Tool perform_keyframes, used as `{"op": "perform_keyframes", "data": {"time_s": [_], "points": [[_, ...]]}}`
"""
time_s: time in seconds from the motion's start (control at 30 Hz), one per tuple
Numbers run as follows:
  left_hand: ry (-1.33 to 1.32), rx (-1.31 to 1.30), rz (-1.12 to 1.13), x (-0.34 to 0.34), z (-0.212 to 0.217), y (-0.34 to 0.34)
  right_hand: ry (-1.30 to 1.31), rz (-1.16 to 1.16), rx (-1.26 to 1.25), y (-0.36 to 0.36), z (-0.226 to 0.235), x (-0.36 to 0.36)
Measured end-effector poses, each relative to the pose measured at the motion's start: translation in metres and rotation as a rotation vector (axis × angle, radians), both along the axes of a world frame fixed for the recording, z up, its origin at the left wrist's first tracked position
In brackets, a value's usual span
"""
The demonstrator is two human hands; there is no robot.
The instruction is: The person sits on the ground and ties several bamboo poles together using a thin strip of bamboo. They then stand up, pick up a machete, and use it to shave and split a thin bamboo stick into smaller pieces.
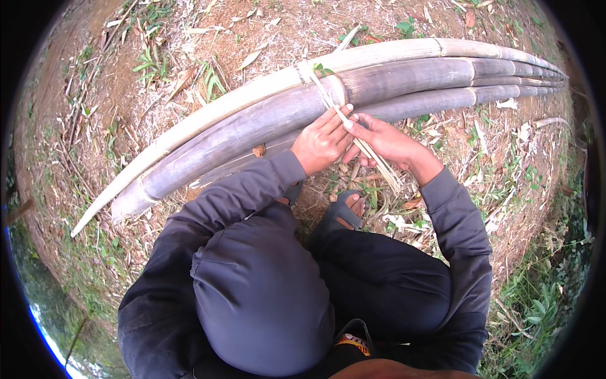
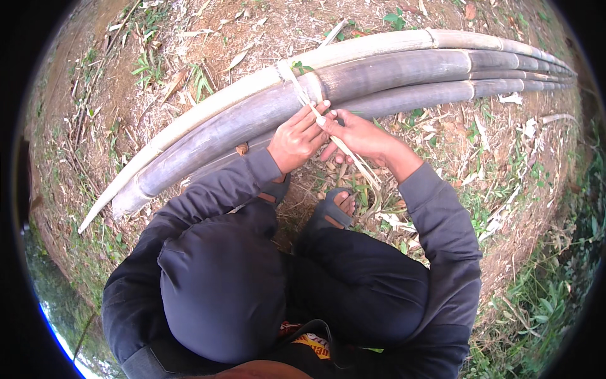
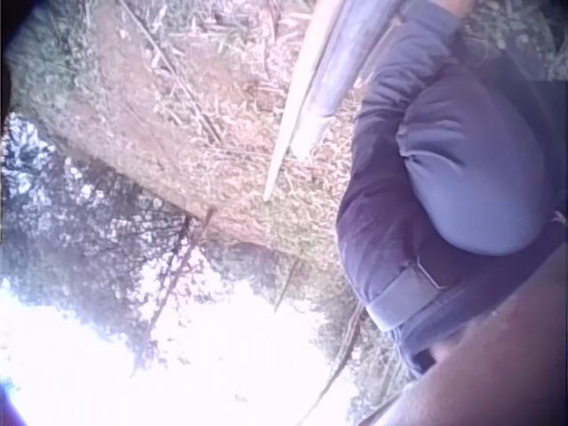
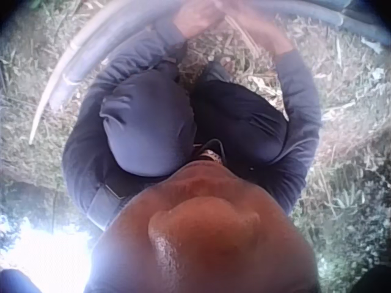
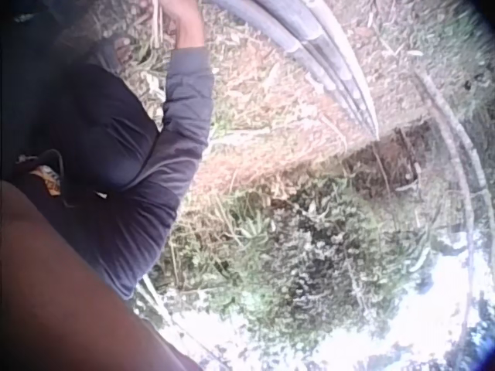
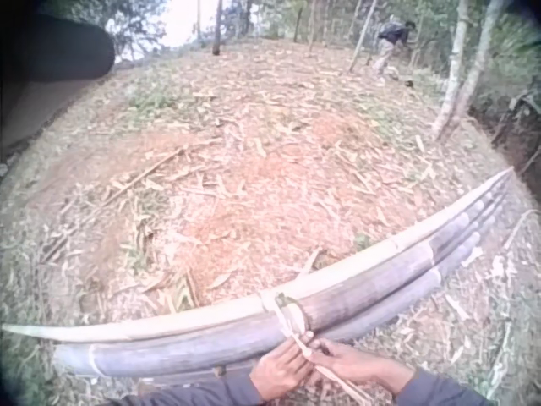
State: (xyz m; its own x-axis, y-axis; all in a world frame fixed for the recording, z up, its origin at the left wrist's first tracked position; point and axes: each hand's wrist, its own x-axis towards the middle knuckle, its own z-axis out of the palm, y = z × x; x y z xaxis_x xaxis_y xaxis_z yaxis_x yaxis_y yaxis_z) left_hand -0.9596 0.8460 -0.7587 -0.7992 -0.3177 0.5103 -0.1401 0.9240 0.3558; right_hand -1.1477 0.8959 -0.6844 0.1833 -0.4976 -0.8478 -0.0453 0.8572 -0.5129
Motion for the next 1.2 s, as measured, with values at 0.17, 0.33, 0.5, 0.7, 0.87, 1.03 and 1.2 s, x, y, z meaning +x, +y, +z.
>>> {"op": "perform_keyframes", "data": {"time_s": [0.17,0.33,0.5,0.7,0.87,1.03,1.2], "points": [[-0.132,-0.023,-0.115,0.036,0.023,0.019,0.048,0.082,0.024,-0.002,0.007,-0.002],[0.052,0.283,-0.046,0.074,0.036,-0.001,0.476,0.262,-0.396,0.017,-0.016,0.021],[-0.035,0.223,-0.094,0.027,0.075,-0.064,1.110,0.654,-0.765,0.039,-0.041,0.054],[-0.387,0.024,-0.413,-0.006,0.038,-0.068,1.145,0.706,-0.827,0.033,-0.050,0.042],[-0.457,0.063,-0.427,-0.023,0.040,-0.080,0.660,0.470,-0.486,0.019,-0.025,0.014],[-0.289,-0.105,-0.478,-0.021,0.023,-0.074,-0.216,-0.102,-0.178,0.036,-0.071,-0.010],[-0.288,-0.204,-0.513,0.000,0.020,-0.067,-0.461,-0.314,0.118,0.039,-0.047,0.003]]}}
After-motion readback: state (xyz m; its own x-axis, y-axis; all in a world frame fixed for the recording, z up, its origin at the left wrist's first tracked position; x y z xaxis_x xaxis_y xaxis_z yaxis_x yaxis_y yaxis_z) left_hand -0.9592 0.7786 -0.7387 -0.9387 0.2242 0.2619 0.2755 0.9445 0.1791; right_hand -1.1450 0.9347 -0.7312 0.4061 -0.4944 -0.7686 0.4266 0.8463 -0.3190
